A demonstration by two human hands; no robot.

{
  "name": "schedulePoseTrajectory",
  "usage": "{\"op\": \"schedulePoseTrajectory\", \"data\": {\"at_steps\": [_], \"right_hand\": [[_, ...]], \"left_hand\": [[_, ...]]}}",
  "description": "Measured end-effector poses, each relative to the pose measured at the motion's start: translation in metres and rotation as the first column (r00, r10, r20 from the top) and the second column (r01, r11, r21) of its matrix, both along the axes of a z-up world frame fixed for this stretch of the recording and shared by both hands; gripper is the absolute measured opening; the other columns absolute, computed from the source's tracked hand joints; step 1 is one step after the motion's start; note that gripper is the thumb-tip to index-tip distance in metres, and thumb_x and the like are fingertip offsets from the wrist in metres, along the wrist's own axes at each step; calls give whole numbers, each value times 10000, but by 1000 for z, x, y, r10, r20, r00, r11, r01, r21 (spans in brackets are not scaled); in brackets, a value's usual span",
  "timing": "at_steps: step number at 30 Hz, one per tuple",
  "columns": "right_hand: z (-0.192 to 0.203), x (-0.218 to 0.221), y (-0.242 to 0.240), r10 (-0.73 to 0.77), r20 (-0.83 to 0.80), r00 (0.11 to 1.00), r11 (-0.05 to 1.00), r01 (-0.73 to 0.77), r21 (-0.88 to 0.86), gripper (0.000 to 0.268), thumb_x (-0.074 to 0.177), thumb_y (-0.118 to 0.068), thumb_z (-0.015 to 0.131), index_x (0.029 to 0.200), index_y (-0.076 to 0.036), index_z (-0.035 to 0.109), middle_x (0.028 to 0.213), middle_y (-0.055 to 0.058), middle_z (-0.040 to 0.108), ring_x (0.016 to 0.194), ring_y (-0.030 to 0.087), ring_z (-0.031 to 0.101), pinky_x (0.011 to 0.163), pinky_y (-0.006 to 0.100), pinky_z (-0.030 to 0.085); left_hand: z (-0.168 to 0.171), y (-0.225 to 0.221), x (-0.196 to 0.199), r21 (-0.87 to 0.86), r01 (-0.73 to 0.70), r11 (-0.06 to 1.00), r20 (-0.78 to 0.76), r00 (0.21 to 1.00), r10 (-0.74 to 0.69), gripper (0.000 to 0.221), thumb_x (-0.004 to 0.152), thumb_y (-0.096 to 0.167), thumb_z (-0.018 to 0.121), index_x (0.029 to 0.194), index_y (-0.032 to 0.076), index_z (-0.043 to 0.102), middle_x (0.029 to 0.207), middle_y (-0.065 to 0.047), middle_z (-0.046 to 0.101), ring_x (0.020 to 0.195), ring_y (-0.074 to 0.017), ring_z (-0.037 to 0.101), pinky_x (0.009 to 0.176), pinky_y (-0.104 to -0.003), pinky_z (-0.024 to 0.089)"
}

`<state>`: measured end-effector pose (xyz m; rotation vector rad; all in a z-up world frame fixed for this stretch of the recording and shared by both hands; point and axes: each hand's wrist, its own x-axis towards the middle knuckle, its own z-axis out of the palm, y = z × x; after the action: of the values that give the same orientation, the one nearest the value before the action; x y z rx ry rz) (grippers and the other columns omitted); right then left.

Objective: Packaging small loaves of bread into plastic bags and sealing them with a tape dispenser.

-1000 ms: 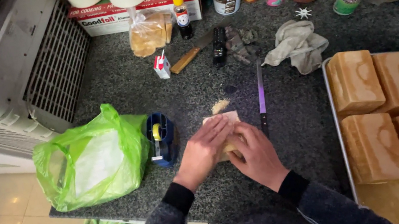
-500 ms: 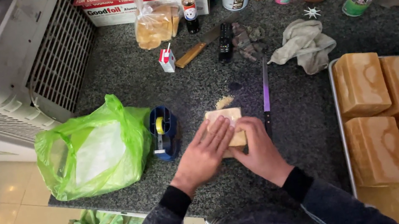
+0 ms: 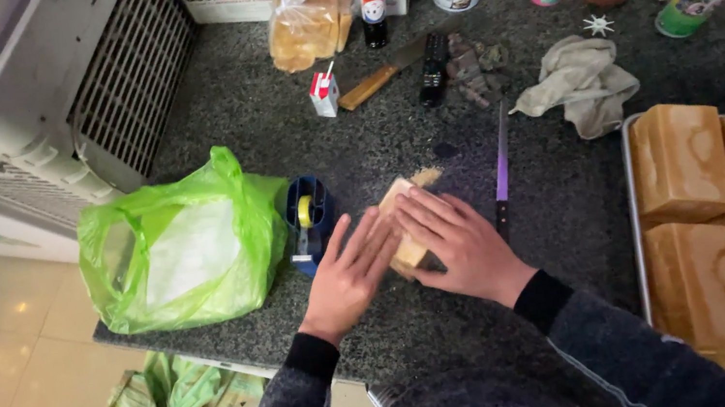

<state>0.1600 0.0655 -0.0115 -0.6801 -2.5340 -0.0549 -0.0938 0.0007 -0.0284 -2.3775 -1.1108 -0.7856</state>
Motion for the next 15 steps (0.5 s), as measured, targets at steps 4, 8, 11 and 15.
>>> {"op": "schedulePoseTrajectory", "data": {"at_steps": [4,8,11,15], "right_hand": [[-2,2,0,-24,6,1000,999,25,-37,917,877,-485,834,1690,-147,574,1794,96,516,1689,314,421,1256,578,432],[-5,1,0,-38,-4,999,999,38,-12,909,834,-509,849,1643,-159,625,1758,80,566,1666,304,465,1251,555,457],[-1,-1,1,-34,-27,999,998,33,-50,864,865,-473,842,1641,-149,641,1752,91,578,1674,312,458,1264,559,447],[-4,1,0,-26,6,1000,1000,26,-1,890,866,-497,827,1660,-156,614,1789,85,535,1693,296,431,1272,535,447]], "left_hand": [[-16,-18,-31,-78,-222,972,309,922,236,382,1041,70,709,1415,49,782,1417,-207,779,1413,-443,676,1215,-613,492],[-49,-45,-56,-630,-512,583,390,440,809,480,1119,320,697,1469,-6,741,1156,-328,804,1125,-533,781,957,-627,602],[-65,-25,-58,-789,-385,479,292,451,843,587,1135,476,674,1435,-24,742,1211,-327,791,1154,-566,768,979,-664,593],[-95,-5,-66,-843,-416,341,159,413,897,566,1053,644,713,1333,161,807,1168,-147,825,1123,-456,812,959,-600,628]]}}
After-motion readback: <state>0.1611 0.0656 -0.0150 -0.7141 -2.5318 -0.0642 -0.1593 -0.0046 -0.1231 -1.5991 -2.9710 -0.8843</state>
